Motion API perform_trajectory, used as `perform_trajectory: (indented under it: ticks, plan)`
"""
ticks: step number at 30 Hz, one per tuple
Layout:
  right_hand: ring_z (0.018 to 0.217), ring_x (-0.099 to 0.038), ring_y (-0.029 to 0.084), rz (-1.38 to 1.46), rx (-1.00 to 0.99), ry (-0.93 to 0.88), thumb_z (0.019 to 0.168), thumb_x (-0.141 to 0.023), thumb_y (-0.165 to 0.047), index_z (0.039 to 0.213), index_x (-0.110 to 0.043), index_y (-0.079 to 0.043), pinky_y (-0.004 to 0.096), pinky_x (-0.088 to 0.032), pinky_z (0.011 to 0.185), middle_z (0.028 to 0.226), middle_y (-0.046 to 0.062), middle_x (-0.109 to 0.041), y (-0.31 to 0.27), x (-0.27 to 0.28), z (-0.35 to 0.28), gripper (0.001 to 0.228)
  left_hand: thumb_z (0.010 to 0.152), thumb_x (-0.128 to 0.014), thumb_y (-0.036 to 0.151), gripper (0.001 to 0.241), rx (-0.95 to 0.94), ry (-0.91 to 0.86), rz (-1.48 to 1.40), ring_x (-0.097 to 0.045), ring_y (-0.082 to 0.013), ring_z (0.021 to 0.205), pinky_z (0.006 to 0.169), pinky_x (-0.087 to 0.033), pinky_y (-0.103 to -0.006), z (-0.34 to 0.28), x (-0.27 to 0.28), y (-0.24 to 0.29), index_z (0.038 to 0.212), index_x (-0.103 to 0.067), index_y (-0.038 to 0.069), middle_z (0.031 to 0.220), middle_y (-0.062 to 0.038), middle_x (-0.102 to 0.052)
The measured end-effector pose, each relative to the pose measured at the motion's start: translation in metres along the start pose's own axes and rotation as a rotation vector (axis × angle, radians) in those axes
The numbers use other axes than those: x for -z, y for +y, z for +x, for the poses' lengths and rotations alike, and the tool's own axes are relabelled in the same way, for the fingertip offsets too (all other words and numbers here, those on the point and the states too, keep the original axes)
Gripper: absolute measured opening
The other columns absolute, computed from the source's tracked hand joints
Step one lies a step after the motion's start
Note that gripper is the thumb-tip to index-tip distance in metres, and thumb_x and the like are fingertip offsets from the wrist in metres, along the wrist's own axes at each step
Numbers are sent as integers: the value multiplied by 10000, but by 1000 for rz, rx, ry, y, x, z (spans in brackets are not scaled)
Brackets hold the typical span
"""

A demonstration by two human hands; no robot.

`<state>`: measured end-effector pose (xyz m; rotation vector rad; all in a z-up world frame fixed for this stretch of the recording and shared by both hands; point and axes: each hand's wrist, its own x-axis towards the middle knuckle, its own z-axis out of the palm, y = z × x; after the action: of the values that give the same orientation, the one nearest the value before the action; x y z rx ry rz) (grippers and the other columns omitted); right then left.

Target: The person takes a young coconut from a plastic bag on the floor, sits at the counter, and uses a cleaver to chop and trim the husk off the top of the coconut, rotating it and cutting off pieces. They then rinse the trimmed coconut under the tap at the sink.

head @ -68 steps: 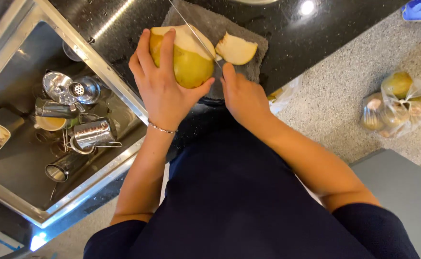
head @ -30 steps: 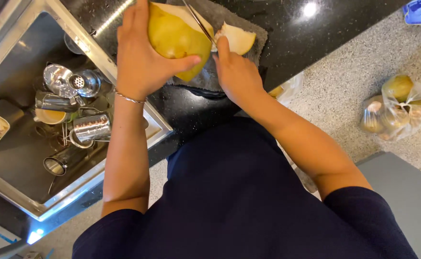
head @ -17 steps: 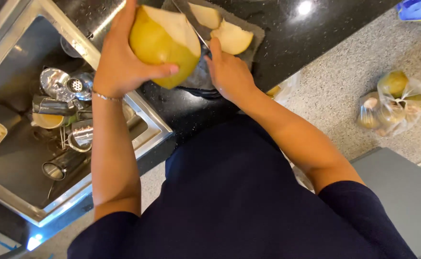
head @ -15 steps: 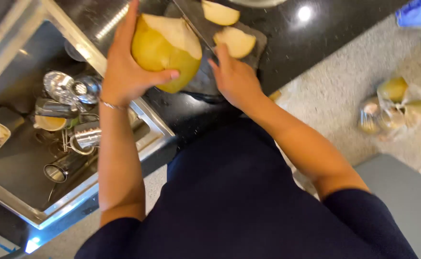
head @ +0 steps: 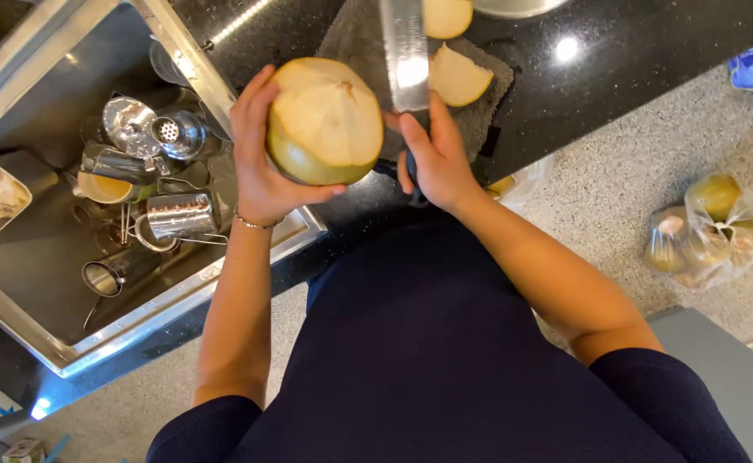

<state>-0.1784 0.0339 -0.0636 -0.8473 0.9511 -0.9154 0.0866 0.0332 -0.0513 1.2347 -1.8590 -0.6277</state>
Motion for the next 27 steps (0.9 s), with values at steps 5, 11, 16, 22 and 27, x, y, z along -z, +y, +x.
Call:
perform_trajectory:
  ticks: [5,11,16,22,27]
  plan:
    - [806,-710,156,-123,133,53,1161,-423,-236,1356,-366,-36,296,-479,429,1312,226,-578,-31,17,-26,285,691,-941,532,1209,200,-172,-269,-457,-372,1496,1320,-375,-479,21,-6,20,1623,-343,46,1647,-208,-444]
    - [403,-484,119,-133,20,138,1092,-434,-160,1306,-403,-59,271,-433,373,1146,115,-661,-30,11,-29,238,774,-918,324,920,129,-140,44,-436,-388,1508,1251,-438,-437,33,-36,70,1521,-444,72,1648,-205,-320]
    - [489,-581,161,-318,-45,134,1109,-468,-148,1271,-447,-55,307,-478,450,843,118,-610,-41,27,-44,188,749,-1008,448,943,186,-16,129,-459,-403,1475,1215,-467,-480,34,-55,85,1444,-474,101,1607,-198,-378]
    - [671,-660,428,-1114,113,209,1058,-574,-160,1170,-461,-44,510,-473,543,709,193,-645,-69,15,-76,197,721,-1018,417,923,168,10,146,-454,-418,1461,1223,-440,-495,34,-55,83,1431,-509,121,1591,-203,-380]
    - [695,-661,428,-1263,183,211,1050,-590,-174,1107,-463,-63,523,-493,564,778,182,-672,-65,-1,-75,178,744,-1019,391,908,164,48,162,-450,-392,1419,1191,-437,-465,37,-61,85,1445,-504,129,1556,-190,-378]
